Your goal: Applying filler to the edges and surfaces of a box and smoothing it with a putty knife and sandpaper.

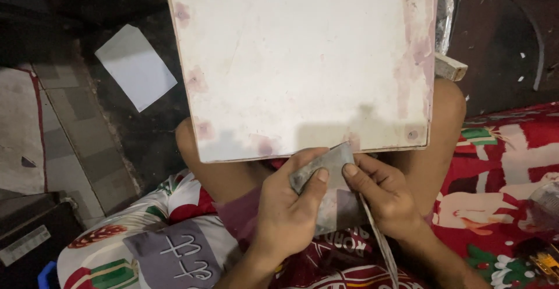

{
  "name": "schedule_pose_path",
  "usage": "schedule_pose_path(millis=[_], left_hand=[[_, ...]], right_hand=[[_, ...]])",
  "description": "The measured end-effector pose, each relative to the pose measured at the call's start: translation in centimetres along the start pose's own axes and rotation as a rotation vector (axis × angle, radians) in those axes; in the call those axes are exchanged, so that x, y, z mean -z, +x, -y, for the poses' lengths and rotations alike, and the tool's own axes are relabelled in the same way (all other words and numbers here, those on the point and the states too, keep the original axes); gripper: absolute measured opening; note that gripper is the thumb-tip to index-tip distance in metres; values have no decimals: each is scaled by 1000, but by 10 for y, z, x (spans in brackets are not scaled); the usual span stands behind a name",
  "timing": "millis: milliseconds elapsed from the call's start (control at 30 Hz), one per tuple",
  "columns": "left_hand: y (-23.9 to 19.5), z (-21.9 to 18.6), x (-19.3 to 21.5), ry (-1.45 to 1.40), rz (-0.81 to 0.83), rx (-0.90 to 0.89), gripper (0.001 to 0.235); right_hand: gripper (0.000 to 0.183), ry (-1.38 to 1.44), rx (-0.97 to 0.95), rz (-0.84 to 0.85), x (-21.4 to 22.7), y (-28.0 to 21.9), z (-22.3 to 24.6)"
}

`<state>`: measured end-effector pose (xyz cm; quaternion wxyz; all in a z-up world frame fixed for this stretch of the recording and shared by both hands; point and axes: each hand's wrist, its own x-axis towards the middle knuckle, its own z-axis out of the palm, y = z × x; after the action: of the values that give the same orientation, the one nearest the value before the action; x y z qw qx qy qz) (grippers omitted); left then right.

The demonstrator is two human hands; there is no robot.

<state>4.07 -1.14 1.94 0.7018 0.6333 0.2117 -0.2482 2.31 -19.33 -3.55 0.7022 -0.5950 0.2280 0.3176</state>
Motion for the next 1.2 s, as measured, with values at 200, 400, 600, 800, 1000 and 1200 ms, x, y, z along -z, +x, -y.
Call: schedule_pose_path(millis=[200,400,600,800,1000,1200], left_hand=[[5,5,4,32,2,-15,38],[21,40,0,147,-69,-271,38],[-2,22,11,142,125,-332,38],[-19,18,27,-11,114,-274,35],[-7,13,19,209,1,-402,32],[-3,11,10,237,0,-350,36]], right_hand=[[33,49,58,-1,-1,1,-9],[26,-98,227,-165,7,8,-28],[30,-180,5,-227,-3,-17,-7],[38,-64,142,10,-11,-17,-18],[31,-222,169,-48,-8,-7,-15],[31,6,195,15,-5,0,-11]])
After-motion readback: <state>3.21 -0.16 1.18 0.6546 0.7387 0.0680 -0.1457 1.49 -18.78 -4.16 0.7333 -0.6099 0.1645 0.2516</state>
